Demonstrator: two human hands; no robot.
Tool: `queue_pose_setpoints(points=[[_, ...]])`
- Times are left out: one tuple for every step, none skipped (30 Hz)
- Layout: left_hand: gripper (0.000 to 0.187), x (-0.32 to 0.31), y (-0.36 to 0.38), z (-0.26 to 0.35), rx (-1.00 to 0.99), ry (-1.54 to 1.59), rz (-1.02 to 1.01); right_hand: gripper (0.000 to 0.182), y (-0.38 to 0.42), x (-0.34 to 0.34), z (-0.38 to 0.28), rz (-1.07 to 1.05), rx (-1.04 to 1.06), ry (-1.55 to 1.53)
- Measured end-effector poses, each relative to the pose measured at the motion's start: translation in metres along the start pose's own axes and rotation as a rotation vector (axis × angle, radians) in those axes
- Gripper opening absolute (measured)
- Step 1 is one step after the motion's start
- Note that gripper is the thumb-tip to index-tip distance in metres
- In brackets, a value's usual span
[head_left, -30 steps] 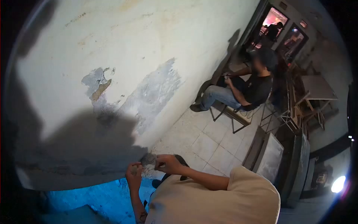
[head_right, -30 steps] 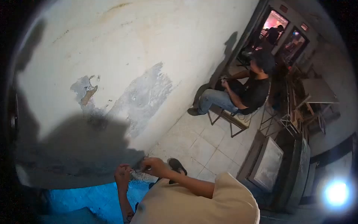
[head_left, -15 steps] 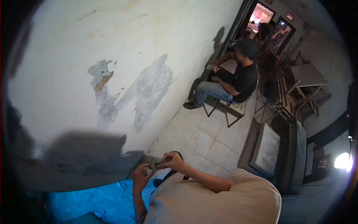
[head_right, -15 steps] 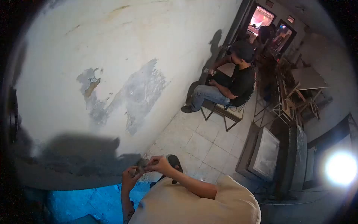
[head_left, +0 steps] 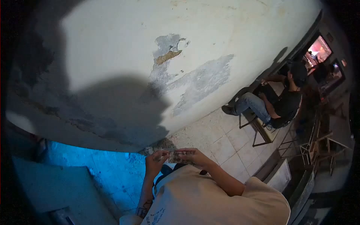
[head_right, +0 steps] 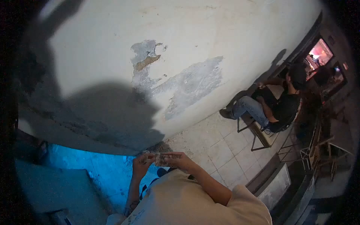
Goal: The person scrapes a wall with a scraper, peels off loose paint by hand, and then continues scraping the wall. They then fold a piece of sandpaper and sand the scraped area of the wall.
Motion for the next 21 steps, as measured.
queue_pose_setpoints(points=[[0.015, -0.002, -0.001, 0.014, 0.008, -0.063, 0.018, 0.034, 0.002, -0.001, -0.003, -0.018, -0.016, -0.003], [0.015, -0.005, -0.004, 0.027, 0.018, -0.125, 0.034, 0.030, 0.003, 0.003, -0.025, 0.007, 0.080, 0.156], [0.015, -0.008, -0.005, 0.035, 0.034, -0.132, 0.050, 0.026, 0.005, 0.005, -0.050, 0.028, 0.182, 0.312], [0.015, -0.011, -0.008, 0.050, -0.019, -0.122, 0.055, 0.023, 0.007, 0.016, -0.068, 0.066, 0.203, 0.379], [0.016, -0.014, -0.010, 0.066, -0.070, -0.115, 0.057, 0.022, 0.004, 0.032, -0.092, 0.116, 0.311, 0.387], [0.019, -0.017, -0.011, 0.082, -0.111, -0.178, 0.063, 0.022, 0.001, 0.052, -0.117, 0.166, 0.415, 0.392], [0.019, -0.018, -0.012, 0.080, -0.096, -0.188, 0.077, 0.021, 0.005, 0.070, -0.157, 0.261, 0.656, 0.577], [0.021, -0.015, -0.013, 0.079, -0.100, -0.186, 0.115, 0.020, 0.016, 0.080, -0.198, 0.353, 0.703, 0.547], [0.023, -0.012, -0.015, 0.077, -0.107, -0.184, 0.152, 0.022, 0.018, 0.091, -0.226, 0.371, 0.714, 0.502], [0.023, -0.006, -0.015, 0.060, -0.008, -0.124, 0.191, 0.025, 0.021, 0.098, -0.257, 0.401, 0.795, 0.670], [0.023, -0.006, -0.012, 0.057, 0.007, -0.134, 0.202, 0.024, 0.013, 0.109, -0.273, 0.410, 0.829, 0.640], [0.022, 0.000, -0.009, 0.055, 0.013, -0.172, 0.271, 0.022, 0.001, 0.116, -0.280, 0.405, 0.747, 0.593], [0.021, 0.005, -0.004, 0.054, 0.021, -0.210, 0.335, 0.019, -0.012, 0.124, -0.291, 0.452, 0.823, 0.772], [0.020, 0.010, 0.005, 0.038, 0.166, -0.154, 0.402, 0.018, -0.017, 0.128, -0.293, 0.463, 0.880, 0.814], [0.020, 0.008, 0.009, 0.034, 0.176, -0.159, 0.405, 0.017, -0.014, 0.123, -0.301, 0.477, 0.943, 0.857], [0.019, 0.010, 0.015, 0.026, 0.214, -0.137, 0.445, 0.017, -0.005, 0.110, -0.310, 0.437, 0.984, 0.993], [0.019, 0.012, 0.023, 0.019, 0.251, -0.113, 0.485, 0.017, 0.004, 0.109, -0.316, 0.432, 0.977, 0.989], [0.020, 0.009, 0.026, 0.019, 0.229, -0.141, 0.482, 0.018, 0.018, 0.106, -0.320, 0.494, 0.990, 1.109], [0.020, 0.006, 0.023, 0.023, 0.232, -0.143, 0.485, 0.020, 0.029, 0.101, -0.323, 0.558, 1.005, 1.231], [0.020, 0.001, 0.022, 0.026, 0.307, -0.137, 0.481, 0.023, 0.040, 0.098, -0.326, 0.593, 1.050, 1.179], [0.021, -0.002, 0.021, 0.024, 0.377, -0.131, 0.477, 0.023, 0.035, 0.097, -0.323, 0.592, 1.055, 1.176]])
Point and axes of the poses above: each hand's wrist, its own y-axis away from the middle knuckle, its own x-axis out of the back of the hand, z = x × y, the point moved 10 cm from there along -y, towards the middle knuckle, and after that the axes turned 7 degrees about y, right-handed, at the moved point
